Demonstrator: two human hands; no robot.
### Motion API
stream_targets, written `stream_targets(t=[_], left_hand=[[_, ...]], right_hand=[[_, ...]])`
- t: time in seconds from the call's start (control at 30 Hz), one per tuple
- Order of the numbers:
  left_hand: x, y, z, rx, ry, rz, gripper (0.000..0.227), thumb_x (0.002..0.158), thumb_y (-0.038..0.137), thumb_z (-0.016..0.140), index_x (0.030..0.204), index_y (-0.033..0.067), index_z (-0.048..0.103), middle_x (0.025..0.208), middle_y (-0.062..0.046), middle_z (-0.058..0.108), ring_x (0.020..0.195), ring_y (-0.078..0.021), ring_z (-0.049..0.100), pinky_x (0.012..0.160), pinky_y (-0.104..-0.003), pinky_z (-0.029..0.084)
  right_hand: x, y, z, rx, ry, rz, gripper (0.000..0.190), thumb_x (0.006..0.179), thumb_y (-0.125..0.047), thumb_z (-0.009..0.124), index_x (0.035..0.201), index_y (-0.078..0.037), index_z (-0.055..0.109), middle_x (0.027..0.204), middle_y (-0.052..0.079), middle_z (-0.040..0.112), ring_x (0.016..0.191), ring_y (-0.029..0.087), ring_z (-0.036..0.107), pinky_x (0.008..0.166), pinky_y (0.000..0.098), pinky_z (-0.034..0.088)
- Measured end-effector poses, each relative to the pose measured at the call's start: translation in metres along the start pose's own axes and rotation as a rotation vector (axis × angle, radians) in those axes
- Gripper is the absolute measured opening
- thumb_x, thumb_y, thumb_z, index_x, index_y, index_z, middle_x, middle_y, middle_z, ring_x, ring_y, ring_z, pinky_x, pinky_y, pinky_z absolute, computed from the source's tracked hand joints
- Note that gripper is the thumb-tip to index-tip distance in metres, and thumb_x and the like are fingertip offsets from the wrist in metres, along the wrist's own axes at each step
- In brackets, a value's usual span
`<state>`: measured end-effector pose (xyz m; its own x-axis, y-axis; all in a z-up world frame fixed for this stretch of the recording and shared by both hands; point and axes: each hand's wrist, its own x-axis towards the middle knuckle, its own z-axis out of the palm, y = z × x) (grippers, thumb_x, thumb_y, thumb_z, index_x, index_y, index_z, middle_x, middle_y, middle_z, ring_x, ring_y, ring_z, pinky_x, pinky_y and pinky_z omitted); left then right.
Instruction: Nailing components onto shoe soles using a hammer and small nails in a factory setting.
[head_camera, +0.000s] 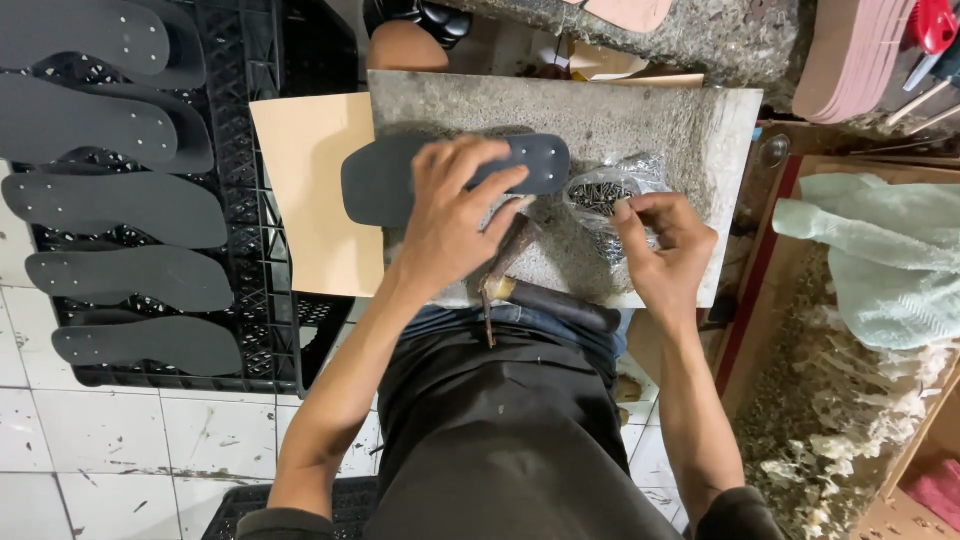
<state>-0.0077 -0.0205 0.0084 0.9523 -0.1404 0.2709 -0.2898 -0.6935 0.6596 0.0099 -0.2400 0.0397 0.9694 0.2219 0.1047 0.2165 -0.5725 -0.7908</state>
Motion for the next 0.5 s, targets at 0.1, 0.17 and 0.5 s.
stream_targets(t=[0.1,0.17,0.5], left_hand=[[-0.001,0.016,0.006,-0.336,0.042,-0.054,0.011,0.082,0.019,0.061,0.092,0.0142,0.062,0.090,-0.004,0.058,0.091,-0.0178,0.053,0.086,-0.037,0.035],[0.007,0.040,-0.024,-0.899,-0.128,-0.276,0.014,0.085,0.014,0.058,0.095,0.0056,0.062,0.080,-0.010,0.062,0.074,-0.0184,0.058,0.069,-0.031,0.047],[-0.015,0.038,-0.006,-1.395,-0.136,-0.580,0.012,0.072,0.007,0.070,0.083,0.0040,0.064,0.071,-0.007,0.062,0.066,-0.0078,0.055,0.057,-0.023,0.047]], right_hand=[[-0.003,-0.007,0.009,0.329,-0.004,0.014,0.001,0.084,0.005,0.055,0.085,0.005,0.054,0.075,0.019,0.061,0.065,0.023,0.061,0.055,0.0286,0.047],[-0.008,-0.008,0.015,0.495,-0.054,0.072,0.005,0.078,0.008,0.060,0.082,0.007,0.056,0.065,0.019,0.061,0.058,0.023,0.062,0.052,0.0283,0.048],[-0.013,-0.012,0.034,0.921,-0.283,0.264,0.025,0.079,0.009,0.053,0.096,0.001,0.036,0.065,0.019,0.059,0.051,0.021,0.062,0.052,0.0288,0.051]])
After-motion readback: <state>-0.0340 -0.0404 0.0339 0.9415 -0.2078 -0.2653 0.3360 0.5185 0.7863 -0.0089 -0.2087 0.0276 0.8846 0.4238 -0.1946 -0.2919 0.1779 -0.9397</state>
